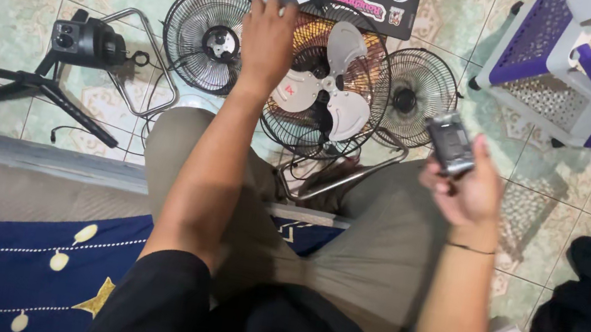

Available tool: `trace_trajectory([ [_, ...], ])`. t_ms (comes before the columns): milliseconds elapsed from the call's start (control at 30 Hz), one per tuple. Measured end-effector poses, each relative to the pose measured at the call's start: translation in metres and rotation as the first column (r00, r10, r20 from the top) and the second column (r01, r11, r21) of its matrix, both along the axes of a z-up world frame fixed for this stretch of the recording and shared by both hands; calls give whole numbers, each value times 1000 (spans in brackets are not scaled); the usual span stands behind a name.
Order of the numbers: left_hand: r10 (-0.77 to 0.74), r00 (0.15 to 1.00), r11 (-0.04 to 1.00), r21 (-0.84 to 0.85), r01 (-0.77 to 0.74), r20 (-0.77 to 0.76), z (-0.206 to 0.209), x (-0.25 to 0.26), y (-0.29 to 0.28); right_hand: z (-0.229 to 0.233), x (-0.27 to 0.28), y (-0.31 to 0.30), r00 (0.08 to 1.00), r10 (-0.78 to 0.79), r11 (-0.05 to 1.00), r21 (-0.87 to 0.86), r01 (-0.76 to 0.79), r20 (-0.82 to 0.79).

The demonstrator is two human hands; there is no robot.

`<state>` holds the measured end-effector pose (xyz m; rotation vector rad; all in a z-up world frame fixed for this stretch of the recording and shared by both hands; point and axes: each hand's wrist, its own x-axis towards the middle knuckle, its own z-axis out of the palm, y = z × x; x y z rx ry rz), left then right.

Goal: The person assembles a small electric fan by attaching the front grille, inserting the fan blades, and securing the rear housing. They then attach the assembled fan head to the metal stand and tighten the central nut to complete the assembly.

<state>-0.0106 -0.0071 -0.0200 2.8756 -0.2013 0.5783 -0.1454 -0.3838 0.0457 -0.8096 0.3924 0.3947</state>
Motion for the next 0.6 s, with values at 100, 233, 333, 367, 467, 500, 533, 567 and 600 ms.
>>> trace_trajectory([
  [100,-173,985,984,-39,174,13,11,-5,-8,-20,-24,40,999,3,999,45,-4,36],
  [233,-289,878,956,-158,246,-380,11,-12,-20,-28,-25,55,994,107,991,-73,-108,-15],
  [333,-246,814,969,-117,218,-525,0,-15,-21,-33,-16,63,976,209,971,-104,-214,-58],
  [367,-235,818,971,-97,216,-526,-3,-14,-21,-34,-15,65,973,220,967,-120,-226,-65],
  [467,-275,784,961,-152,230,-556,-11,-13,-21,-38,-14,72,965,249,951,-169,-260,-87],
  [500,-309,771,951,-181,250,-558,-13,-13,-21,-41,-14,75,962,257,945,-184,-271,-98],
  [533,-342,756,940,-211,269,-558,-13,-12,-22,-43,-14,77,958,265,939,-198,-281,-108],
  [567,-374,740,927,-240,287,-559,-12,-13,-22,-45,-15,78,955,283,918,-261,-298,-94],
  [600,-384,703,923,-247,294,-599,-10,-13,-22,-47,-16,79,950,302,894,-322,-312,-81],
])
